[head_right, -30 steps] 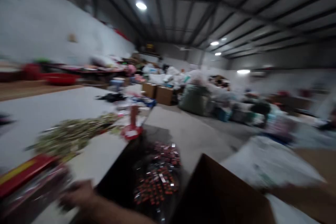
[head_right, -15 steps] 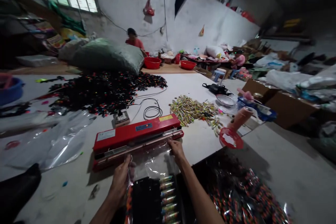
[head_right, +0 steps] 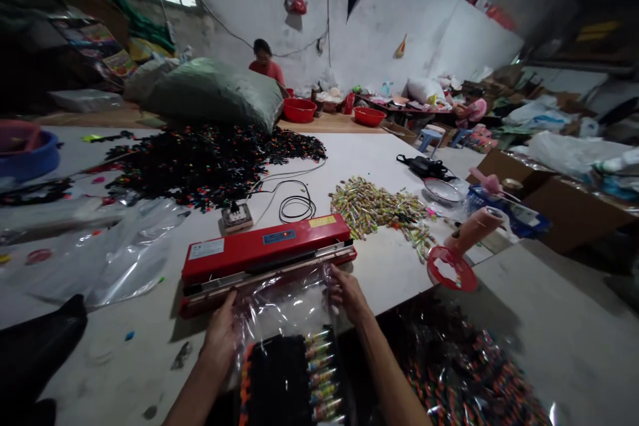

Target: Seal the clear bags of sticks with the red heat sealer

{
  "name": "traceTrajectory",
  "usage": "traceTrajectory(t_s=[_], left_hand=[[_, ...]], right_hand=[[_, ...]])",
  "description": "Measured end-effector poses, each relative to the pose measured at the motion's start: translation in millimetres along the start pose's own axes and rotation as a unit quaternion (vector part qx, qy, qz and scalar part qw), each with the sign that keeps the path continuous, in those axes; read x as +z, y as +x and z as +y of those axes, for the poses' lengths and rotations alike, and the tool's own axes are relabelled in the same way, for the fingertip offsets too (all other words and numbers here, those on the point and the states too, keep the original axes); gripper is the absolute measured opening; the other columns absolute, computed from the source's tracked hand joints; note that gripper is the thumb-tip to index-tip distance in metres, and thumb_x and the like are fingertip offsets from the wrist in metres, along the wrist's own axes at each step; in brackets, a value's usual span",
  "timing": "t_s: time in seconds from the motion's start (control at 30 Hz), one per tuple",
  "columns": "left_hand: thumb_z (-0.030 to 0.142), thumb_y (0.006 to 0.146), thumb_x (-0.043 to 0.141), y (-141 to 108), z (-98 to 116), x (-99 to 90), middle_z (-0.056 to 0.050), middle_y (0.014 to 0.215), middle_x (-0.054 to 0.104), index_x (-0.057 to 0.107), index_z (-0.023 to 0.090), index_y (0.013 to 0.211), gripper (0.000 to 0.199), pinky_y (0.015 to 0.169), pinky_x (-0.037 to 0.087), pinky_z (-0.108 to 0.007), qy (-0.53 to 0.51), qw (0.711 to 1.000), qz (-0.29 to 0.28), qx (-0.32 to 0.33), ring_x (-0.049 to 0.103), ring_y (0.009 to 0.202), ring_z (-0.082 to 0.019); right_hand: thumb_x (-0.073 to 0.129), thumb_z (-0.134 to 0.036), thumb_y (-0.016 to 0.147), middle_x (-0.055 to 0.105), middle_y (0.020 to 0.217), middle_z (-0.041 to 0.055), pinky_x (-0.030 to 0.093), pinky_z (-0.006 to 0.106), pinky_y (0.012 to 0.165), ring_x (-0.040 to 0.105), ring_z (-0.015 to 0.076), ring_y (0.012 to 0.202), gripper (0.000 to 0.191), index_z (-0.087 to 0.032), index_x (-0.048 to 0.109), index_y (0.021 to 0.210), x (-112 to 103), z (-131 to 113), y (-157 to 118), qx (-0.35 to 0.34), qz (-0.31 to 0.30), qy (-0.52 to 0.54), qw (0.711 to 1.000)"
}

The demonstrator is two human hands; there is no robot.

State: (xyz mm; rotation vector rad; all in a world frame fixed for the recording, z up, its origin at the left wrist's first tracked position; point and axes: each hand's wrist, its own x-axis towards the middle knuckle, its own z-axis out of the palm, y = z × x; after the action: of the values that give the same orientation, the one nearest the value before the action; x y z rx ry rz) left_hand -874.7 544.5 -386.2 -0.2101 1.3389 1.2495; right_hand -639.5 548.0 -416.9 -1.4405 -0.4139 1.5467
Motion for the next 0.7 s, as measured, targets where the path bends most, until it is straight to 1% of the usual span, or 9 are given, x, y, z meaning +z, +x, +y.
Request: traceTrajectory(t_s=[0.07,0.17,0.23,0.33,0.4,0.47,0.57,0.6,0.7], left_hand=[[0.011,0.084,0.049,0.2,2.1,1.7,0.000,0.056,0.061,0.057,0.014,0.069,0.018,0.047,0.048,-0.019,-0.025,1.000,-0.001,0.003,0.057,0.045,-0.010],[0.012,0.087,0.042,-0.6,11.5,4.3,-0.002,0.067,0.065,0.060,0.016,0.073,0.023,0.057,0.052,-0.021,-0.050,0.998,-0.029,0.000,0.062,0.059,-0.011],[0.012,0.088,0.037,-3.8,18.6,0.6,-0.003,0.071,0.065,0.059,0.017,0.074,0.026,0.061,0.053,-0.023,-0.056,0.997,-0.046,-0.009,0.064,0.065,-0.012],[0.019,0.089,0.038,-12.9,19.6,-18.1,-0.005,0.086,0.067,0.061,0.017,0.083,0.024,0.064,0.053,-0.025,-0.028,0.997,-0.070,0.015,0.065,0.076,-0.014],[0.030,0.085,0.049,-18.7,11.1,-33.8,-0.004,0.092,0.066,0.061,0.019,0.093,0.018,0.059,0.050,-0.022,0.052,0.995,-0.061,0.058,0.064,0.077,-0.014],[0.040,0.073,0.065,-20.4,-1.0,-43.5,-0.002,0.082,0.066,0.062,0.019,0.093,0.029,0.053,0.045,-0.020,0.159,0.981,-0.084,0.071,0.060,0.066,-0.012],[0.044,0.053,0.077,-11.8,-13.3,-38.5,0.000,0.061,0.059,0.063,0.014,0.071,0.038,0.050,0.040,-0.021,0.229,0.957,-0.160,0.084,0.052,0.054,-0.011],[0.044,0.050,0.078,-6.7,-14.0,-33.1,0.000,0.058,0.058,0.061,0.013,0.065,0.038,0.051,0.040,-0.021,0.215,0.957,-0.160,0.111,0.051,0.053,-0.011],[0.049,0.051,0.073,8.7,-8.8,-19.8,0.002,0.058,0.057,0.059,0.015,0.063,0.038,0.053,0.040,-0.022,0.159,0.963,-0.098,0.194,0.051,0.055,-0.011]], right_hand=[[0.075,-0.048,0.058,0.052,0.051,-0.0036,0.025,0.016,0.037,0.038,0.0043,0.040,0.039,-0.014,0.056,0.067,-2.4,4.2,-9.4,-0.008,-0.006,-0.040,0.999],[0.075,-0.045,0.052,0.046,0.042,-0.0053,0.027,0.018,0.040,0.038,0.0051,0.039,0.038,-0.014,0.053,0.054,6.3,9.7,-5.5,-0.074,0.069,-0.068,0.993],[0.072,-0.046,0.050,0.047,0.041,-0.0046,0.030,0.021,0.041,0.039,0.0069,0.040,0.036,-0.015,0.054,0.052,14.7,9.8,5.2,-0.105,0.115,-0.059,0.986],[0.068,-0.046,0.051,0.055,0.046,-0.0004,0.037,0.025,0.046,0.047,0.0119,0.045,0.032,-0.015,0.057,0.052,20.4,3.9,21.4,-0.124,0.169,-0.078,0.975],[0.066,-0.044,0.051,0.057,0.047,0.0010,0.039,0.026,0.049,0.050,0.0140,0.048,0.030,-0.016,0.058,0.052,19.3,-0.7,29.0,-0.131,0.190,-0.095,0.968],[0.064,-0.043,0.052,0.058,0.047,0.0013,0.040,0.026,0.050,0.051,0.0147,0.048,0.028,-0.015,0.060,0.053,17.3,-3.2,34.3,-0.132,0.198,-0.112,0.965],[0.060,-0.043,0.055,0.058,0.048,0.0013,0.040,0.026,0.050,0.051,0.0149,0.048,0.028,-0.015,0.062,0.055,16.3,-3.2,38.1,-0.136,0.202,-0.152,0.958],[0.059,-0.044,0.057,0.057,0.048,0.0012,0.040,0.026,0.049,0.050,0.0148,0.048,0.029,-0.015,0.062,0.055,16.4,-3.4,37.6,-0.136,0.202,-0.169,0.955],[0.056,-0.044,0.061,0.053,0.043,0.0005,0.036,0.026,0.048,0.048,0.0145,0.045,0.030,-0.016,0.059,0.051,16.4,-11.0,27.1,-0.136,0.184,-0.224,0.947]])
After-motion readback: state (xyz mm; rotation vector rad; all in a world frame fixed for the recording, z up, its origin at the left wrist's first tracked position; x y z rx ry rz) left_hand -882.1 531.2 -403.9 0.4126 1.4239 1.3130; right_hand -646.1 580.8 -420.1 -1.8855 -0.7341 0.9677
